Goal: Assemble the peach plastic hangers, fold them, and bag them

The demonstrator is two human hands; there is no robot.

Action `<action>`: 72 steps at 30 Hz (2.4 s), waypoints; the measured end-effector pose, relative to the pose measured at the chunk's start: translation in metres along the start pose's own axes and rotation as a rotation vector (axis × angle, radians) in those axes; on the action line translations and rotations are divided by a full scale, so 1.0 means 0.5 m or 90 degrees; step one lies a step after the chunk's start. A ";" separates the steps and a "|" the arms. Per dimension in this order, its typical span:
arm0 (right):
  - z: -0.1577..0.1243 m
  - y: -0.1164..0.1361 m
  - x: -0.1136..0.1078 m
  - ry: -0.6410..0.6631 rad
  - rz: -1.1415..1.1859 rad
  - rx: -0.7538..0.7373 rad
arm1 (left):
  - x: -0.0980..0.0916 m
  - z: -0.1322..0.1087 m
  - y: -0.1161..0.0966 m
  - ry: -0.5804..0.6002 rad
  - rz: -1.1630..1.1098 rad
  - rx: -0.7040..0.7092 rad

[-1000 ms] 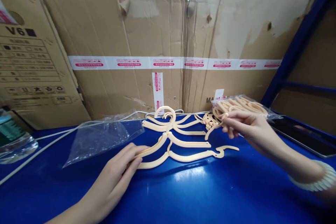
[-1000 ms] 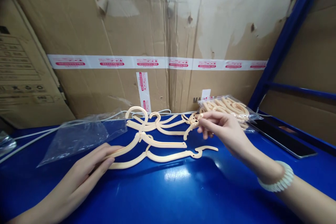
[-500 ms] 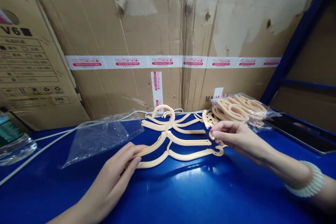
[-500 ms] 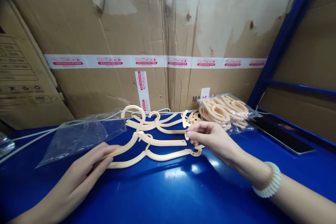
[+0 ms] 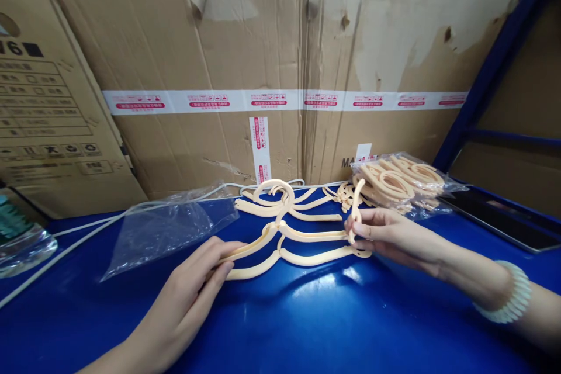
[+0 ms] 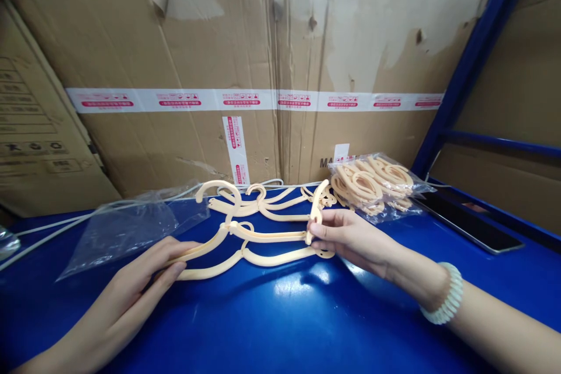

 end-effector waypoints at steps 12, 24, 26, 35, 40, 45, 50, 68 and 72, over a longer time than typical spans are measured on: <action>-0.007 -0.010 -0.007 -0.012 0.002 0.058 | 0.005 -0.002 0.002 0.043 0.012 0.012; -0.008 -0.015 0.006 0.042 -0.011 0.052 | 0.004 -0.005 -0.001 0.044 0.003 0.027; -0.008 -0.016 0.008 0.041 -0.023 0.047 | 0.004 -0.004 -0.002 0.042 0.000 0.025; -0.009 -0.010 0.011 -0.048 -0.053 -0.070 | 0.009 -0.005 -0.006 0.043 -0.028 0.008; -0.009 -0.005 0.004 -0.107 -0.058 -0.121 | 0.007 -0.009 -0.003 0.050 0.021 0.016; -0.014 0.002 0.011 -0.102 -0.045 -0.135 | 0.004 -0.011 0.005 0.014 0.017 -0.027; -0.020 0.022 0.007 -0.122 -0.024 -0.179 | 0.006 -0.005 0.008 0.004 0.004 -0.055; -0.024 0.085 -0.088 0.074 -0.573 -0.245 | 0.003 -0.008 -0.022 0.085 0.210 0.186; -0.022 0.067 -0.075 0.025 -0.762 -0.345 | 0.009 -0.029 -0.016 0.138 0.251 0.219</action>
Point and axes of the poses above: each hand's wrist, its own z-axis towards the middle knuckle, its own x-axis out of the palm, y = z × x, the point moved 6 cm from there along z, towards the middle knuckle, and after that the axes turned 11 degrees about -y, right-handed, at the moved point
